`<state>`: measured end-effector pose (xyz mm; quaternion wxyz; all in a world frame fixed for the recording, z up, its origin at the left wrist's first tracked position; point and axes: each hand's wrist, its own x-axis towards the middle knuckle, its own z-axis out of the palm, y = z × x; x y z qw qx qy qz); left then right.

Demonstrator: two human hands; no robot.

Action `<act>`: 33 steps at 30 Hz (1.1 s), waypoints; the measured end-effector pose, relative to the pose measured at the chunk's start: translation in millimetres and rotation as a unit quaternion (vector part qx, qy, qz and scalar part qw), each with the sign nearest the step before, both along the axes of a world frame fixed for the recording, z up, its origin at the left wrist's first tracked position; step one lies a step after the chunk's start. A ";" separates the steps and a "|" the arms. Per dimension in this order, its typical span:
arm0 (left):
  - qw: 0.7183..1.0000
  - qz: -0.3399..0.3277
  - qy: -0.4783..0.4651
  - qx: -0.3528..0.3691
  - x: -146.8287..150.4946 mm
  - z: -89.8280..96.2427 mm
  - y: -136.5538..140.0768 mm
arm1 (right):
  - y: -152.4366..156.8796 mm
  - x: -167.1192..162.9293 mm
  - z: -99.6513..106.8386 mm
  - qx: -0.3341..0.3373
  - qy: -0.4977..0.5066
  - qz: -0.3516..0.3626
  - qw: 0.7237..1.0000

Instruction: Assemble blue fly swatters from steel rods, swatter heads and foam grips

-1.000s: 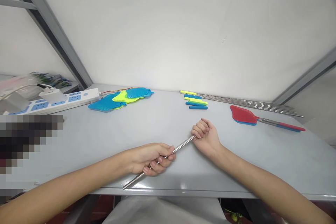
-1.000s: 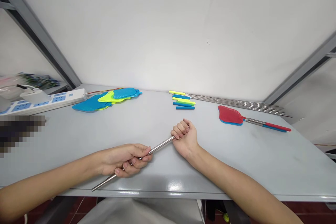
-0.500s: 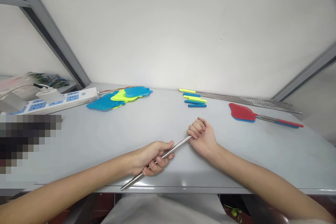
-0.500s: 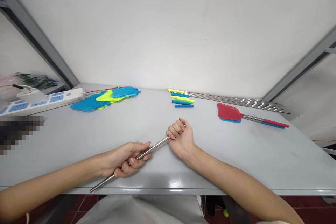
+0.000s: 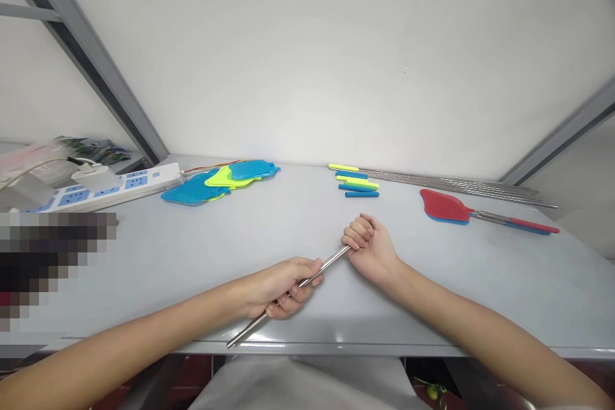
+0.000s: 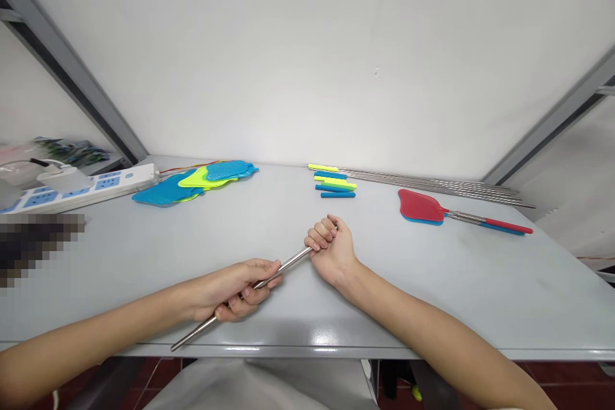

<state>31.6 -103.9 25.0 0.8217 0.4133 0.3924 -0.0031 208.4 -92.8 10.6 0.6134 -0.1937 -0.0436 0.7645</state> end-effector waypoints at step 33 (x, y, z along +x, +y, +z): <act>0.659 -0.075 0.281 0.693 -15.2 9.0 16.2 | 30.5 41.7 14.7 0.210 -0.522 0.177 0.807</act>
